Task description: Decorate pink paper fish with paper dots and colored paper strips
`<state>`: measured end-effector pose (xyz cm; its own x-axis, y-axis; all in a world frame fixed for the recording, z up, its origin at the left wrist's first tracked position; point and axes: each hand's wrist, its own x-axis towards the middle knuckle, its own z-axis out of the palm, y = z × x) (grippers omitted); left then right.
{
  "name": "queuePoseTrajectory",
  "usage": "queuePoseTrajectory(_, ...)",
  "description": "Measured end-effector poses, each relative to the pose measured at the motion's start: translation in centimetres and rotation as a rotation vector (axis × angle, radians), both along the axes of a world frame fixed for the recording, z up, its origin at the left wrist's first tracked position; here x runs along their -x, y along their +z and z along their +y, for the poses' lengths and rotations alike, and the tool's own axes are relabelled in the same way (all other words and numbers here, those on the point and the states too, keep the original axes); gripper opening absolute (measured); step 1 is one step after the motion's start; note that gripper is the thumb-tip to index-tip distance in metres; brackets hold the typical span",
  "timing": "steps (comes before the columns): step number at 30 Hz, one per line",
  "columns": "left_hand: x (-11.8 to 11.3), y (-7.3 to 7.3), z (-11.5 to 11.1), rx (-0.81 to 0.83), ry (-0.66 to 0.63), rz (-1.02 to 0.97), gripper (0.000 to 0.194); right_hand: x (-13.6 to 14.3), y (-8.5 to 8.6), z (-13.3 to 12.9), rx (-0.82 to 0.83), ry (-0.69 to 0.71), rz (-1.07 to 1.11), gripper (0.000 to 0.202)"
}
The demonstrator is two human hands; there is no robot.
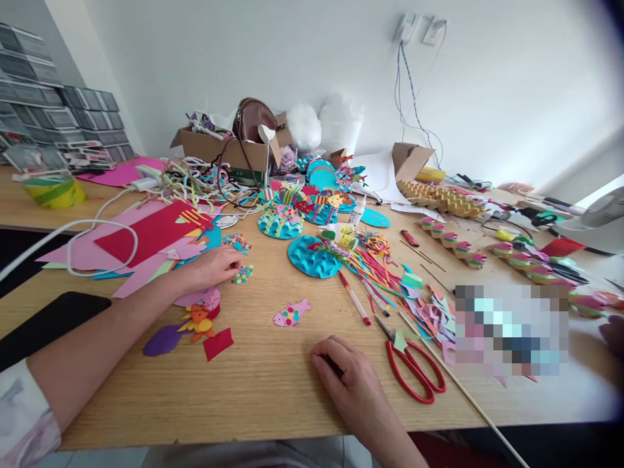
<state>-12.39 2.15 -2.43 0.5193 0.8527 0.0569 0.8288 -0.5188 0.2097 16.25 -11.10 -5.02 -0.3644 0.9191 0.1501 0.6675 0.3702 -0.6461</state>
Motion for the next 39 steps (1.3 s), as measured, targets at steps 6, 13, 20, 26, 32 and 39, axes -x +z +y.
queuePoseTrajectory(6,0.1,0.0,-0.3,0.027,0.082,-0.067,0.012,0.1,0.1,0.1,-0.003,0.003,-0.006,0.016)
queuePoseTrajectory(13,0.0,-0.2,-0.3,0.037,0.153,-0.122,0.009,0.1,0.1,0.1,0.003,0.005,-0.015,0.016)
queuePoseTrajectory(20,-0.1,-0.1,-0.5,0.047,0.175,-0.165,0.007,0.2,0.3,-0.1,0.013,0.0,-0.01,0.017)
queuePoseTrajectory(26,-0.4,0.0,-0.5,0.074,0.14,-0.244,0.013,0.1,0.3,-0.1,0.023,-0.015,0.024,0.014)
queuePoseTrajectory(32,-2.1,1.1,-1.9,0.235,0.037,-0.507,0.016,-0.4,1.6,1.1,0.089,0.002,0.138,0.012)
queuePoseTrajectory(39,-5.1,1.7,-3.5,0.375,-0.014,-0.662,0.015,1.4,5.5,4.5,0.033,0.078,0.143,0.011)
